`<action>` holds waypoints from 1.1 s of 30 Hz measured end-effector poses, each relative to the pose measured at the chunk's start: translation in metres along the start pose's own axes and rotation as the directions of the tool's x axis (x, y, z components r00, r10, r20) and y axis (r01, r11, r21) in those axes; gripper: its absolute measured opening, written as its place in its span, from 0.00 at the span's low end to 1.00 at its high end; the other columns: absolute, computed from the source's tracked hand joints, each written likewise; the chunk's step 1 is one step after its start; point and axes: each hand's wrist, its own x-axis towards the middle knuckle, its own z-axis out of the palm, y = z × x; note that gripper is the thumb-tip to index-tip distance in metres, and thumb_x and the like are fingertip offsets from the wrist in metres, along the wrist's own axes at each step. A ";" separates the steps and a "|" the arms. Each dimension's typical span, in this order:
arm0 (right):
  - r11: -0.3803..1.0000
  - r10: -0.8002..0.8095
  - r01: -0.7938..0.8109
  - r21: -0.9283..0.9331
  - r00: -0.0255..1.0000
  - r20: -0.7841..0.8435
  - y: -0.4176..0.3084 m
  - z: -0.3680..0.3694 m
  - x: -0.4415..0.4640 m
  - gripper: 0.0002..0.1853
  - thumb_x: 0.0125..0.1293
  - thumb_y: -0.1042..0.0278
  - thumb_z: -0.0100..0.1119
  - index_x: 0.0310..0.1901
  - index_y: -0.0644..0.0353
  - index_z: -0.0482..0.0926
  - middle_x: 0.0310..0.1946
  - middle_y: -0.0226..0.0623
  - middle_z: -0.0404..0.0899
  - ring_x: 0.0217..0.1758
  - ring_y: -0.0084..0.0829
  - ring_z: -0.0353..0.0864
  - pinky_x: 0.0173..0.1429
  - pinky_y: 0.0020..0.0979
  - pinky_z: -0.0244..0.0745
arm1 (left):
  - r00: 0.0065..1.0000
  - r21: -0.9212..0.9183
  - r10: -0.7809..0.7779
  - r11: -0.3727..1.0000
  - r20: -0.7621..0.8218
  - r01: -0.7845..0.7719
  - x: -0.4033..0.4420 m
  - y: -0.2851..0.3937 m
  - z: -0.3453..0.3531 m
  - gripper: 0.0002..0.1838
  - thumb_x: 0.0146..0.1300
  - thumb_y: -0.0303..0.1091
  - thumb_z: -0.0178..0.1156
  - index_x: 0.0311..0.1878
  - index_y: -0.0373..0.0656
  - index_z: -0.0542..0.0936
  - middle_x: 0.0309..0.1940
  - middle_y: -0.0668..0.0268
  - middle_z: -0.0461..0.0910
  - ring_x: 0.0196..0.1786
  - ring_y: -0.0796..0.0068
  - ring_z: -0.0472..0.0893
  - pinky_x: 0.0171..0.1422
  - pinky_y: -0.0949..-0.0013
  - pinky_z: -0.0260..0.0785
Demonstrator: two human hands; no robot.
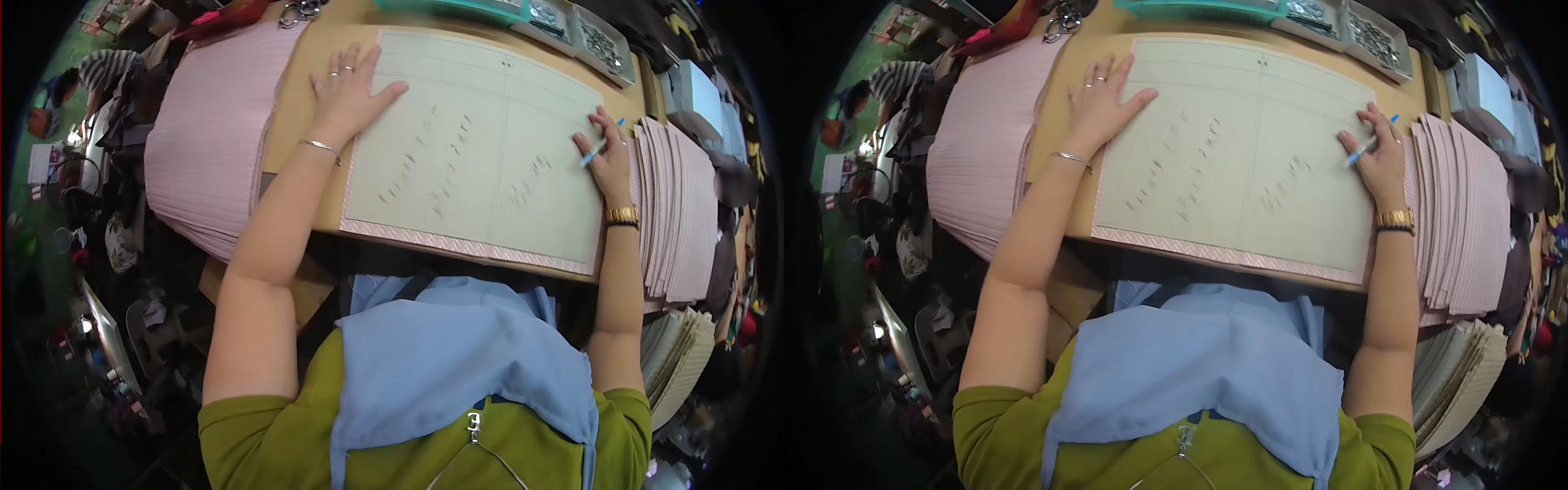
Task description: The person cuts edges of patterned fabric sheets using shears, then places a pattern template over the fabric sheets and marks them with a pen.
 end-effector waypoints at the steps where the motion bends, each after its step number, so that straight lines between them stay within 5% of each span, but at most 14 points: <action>1: 1.000 -0.001 0.001 -0.030 1.000 -0.005 0.002 -0.002 -0.001 0.26 0.55 0.56 0.74 0.53 0.59 0.80 0.64 0.48 0.74 0.65 0.45 0.74 0.68 0.39 0.67 | 1.000 0.013 0.004 1.000 0.008 -0.004 0.000 0.002 0.001 0.45 0.61 0.75 0.48 0.76 0.60 0.59 0.78 0.59 0.53 0.79 0.52 0.50 0.74 0.29 0.39; 6: 0.993 0.108 -0.107 -0.059 0.994 0.015 0.002 -0.002 -0.003 0.35 0.54 0.42 0.72 0.57 0.59 0.79 0.64 0.44 0.74 0.65 0.46 0.72 0.67 0.39 0.69 | 0.999 0.061 0.014 0.998 0.031 -0.015 0.006 -0.002 0.005 0.47 0.60 0.75 0.47 0.77 0.59 0.58 0.78 0.61 0.53 0.80 0.56 0.50 0.75 0.31 0.38; 7: 0.981 0.157 -0.151 -0.118 0.987 0.040 -0.006 -0.006 -0.004 0.33 0.54 0.47 0.74 0.58 0.58 0.78 0.63 0.40 0.76 0.61 0.37 0.76 0.63 0.33 0.71 | 0.999 0.055 0.005 0.998 0.044 -0.008 0.006 -0.001 0.004 0.46 0.60 0.75 0.48 0.77 0.60 0.58 0.78 0.61 0.53 0.80 0.56 0.50 0.75 0.31 0.39; 10: 0.993 0.048 -0.051 -0.103 0.998 -0.027 0.001 -0.004 -0.007 0.31 0.53 0.40 0.71 0.53 0.53 0.81 0.65 0.43 0.74 0.67 0.49 0.71 0.70 0.39 0.64 | 0.999 0.056 0.013 0.998 0.032 -0.014 0.008 -0.003 0.004 0.44 0.61 0.73 0.49 0.76 0.61 0.59 0.78 0.60 0.54 0.79 0.54 0.51 0.74 0.29 0.40; 18: 0.993 0.107 -0.108 -0.045 0.994 -0.029 -0.012 -0.010 -0.009 0.31 0.52 0.42 0.72 0.52 0.54 0.81 0.53 0.39 0.82 0.61 0.46 0.74 0.66 0.40 0.67 | 0.999 -0.015 0.020 1.000 0.033 -0.019 0.004 0.000 -0.003 0.41 0.63 0.66 0.53 0.75 0.60 0.61 0.77 0.60 0.53 0.79 0.53 0.49 0.73 0.27 0.39; 33: 0.993 0.102 -0.102 -0.067 0.995 -0.006 -0.017 -0.012 -0.006 0.30 0.51 0.45 0.74 0.50 0.56 0.81 0.64 0.45 0.74 0.70 0.48 0.68 0.75 0.45 0.54 | 0.999 -0.088 0.022 0.996 0.044 -0.018 -0.001 0.003 -0.008 0.41 0.63 0.63 0.56 0.76 0.59 0.59 0.78 0.58 0.52 0.80 0.52 0.46 0.74 0.28 0.33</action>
